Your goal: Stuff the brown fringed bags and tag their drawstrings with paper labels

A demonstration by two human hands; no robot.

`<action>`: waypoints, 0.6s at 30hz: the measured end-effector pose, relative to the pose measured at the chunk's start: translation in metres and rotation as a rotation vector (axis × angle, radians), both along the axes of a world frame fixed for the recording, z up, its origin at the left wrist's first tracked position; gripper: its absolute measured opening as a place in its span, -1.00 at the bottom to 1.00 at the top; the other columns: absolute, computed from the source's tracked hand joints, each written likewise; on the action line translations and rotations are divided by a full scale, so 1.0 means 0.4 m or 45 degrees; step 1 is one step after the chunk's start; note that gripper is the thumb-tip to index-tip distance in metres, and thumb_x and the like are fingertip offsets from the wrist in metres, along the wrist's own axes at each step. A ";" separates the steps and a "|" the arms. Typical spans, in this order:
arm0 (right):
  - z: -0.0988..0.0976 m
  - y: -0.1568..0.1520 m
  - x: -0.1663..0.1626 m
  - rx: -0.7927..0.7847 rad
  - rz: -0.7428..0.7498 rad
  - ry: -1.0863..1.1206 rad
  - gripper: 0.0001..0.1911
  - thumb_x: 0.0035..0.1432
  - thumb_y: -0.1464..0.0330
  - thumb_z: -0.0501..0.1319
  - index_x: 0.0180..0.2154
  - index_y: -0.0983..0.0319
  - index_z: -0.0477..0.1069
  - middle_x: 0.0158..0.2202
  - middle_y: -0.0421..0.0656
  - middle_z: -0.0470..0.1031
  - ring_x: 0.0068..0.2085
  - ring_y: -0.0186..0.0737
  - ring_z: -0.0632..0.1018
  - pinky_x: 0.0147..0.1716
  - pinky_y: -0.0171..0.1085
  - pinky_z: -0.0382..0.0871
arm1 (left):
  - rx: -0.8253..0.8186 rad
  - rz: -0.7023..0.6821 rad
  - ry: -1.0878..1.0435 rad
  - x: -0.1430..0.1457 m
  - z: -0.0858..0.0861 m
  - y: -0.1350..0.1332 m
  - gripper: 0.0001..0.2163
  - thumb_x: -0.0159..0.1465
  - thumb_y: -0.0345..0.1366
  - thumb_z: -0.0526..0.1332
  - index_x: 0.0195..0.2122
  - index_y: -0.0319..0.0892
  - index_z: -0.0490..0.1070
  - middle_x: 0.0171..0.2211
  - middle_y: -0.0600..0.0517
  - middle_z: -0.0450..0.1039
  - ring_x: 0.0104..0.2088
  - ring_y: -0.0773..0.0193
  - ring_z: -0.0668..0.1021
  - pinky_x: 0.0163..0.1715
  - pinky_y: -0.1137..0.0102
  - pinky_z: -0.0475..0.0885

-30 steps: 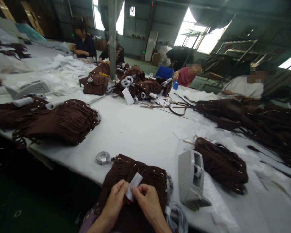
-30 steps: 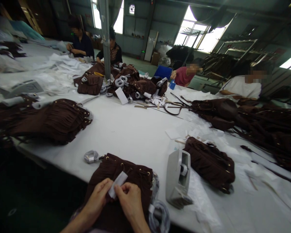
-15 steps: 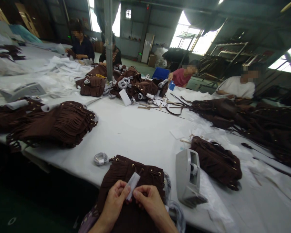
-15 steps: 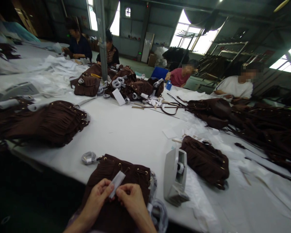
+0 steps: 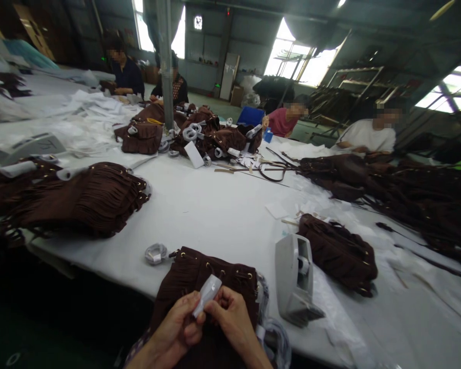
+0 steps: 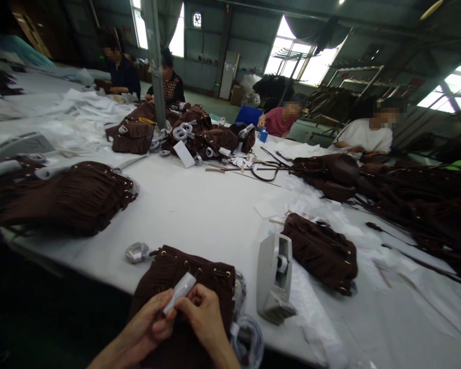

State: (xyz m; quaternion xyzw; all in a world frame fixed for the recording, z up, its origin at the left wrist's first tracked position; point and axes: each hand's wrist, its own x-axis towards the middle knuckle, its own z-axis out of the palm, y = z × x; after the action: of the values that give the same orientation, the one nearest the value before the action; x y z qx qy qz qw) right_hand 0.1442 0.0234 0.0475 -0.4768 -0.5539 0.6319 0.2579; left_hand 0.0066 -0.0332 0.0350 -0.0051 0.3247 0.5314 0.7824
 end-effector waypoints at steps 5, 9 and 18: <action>0.006 0.002 0.018 0.360 0.093 -0.187 -0.84 0.07 0.32 0.24 -0.50 0.24 0.43 -0.54 -0.26 0.44 -0.47 -0.34 0.42 -0.44 -0.38 0.23 | -0.214 -0.053 -0.399 -0.006 -0.004 0.001 -0.78 0.17 -0.30 0.30 -0.35 -0.34 0.29 -0.64 0.15 0.30 -0.77 0.66 0.13 -0.75 0.65 -0.08; 0.017 -0.006 0.037 0.438 -0.050 -0.313 -0.79 0.16 0.26 0.17 -0.38 0.23 0.49 -0.48 -0.21 0.49 -0.43 -0.28 0.45 -0.40 -0.34 0.23 | -0.116 0.086 -0.158 0.001 -0.002 0.006 -0.75 0.15 -0.28 0.33 -0.35 -0.22 0.23 -0.59 0.14 0.35 -0.76 0.63 0.14 -0.73 0.63 -0.08; 0.014 -0.046 -0.002 -0.010 -0.108 0.016 -0.56 0.07 0.06 0.23 -0.56 0.30 0.41 -0.61 -0.22 0.39 -0.54 -0.36 0.34 -0.52 -0.37 0.16 | 0.379 0.027 0.705 0.027 -0.017 -0.003 -0.74 0.25 -0.10 0.19 -0.39 -0.18 0.23 -0.56 0.12 0.35 -0.62 0.49 0.28 -0.64 0.57 0.16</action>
State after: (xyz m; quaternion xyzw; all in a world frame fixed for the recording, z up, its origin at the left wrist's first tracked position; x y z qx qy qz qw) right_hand 0.1435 0.0049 0.0532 -0.4968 -0.5291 0.6257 0.2859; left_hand 0.0173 -0.0345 0.0281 0.2509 0.4440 0.5623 0.6509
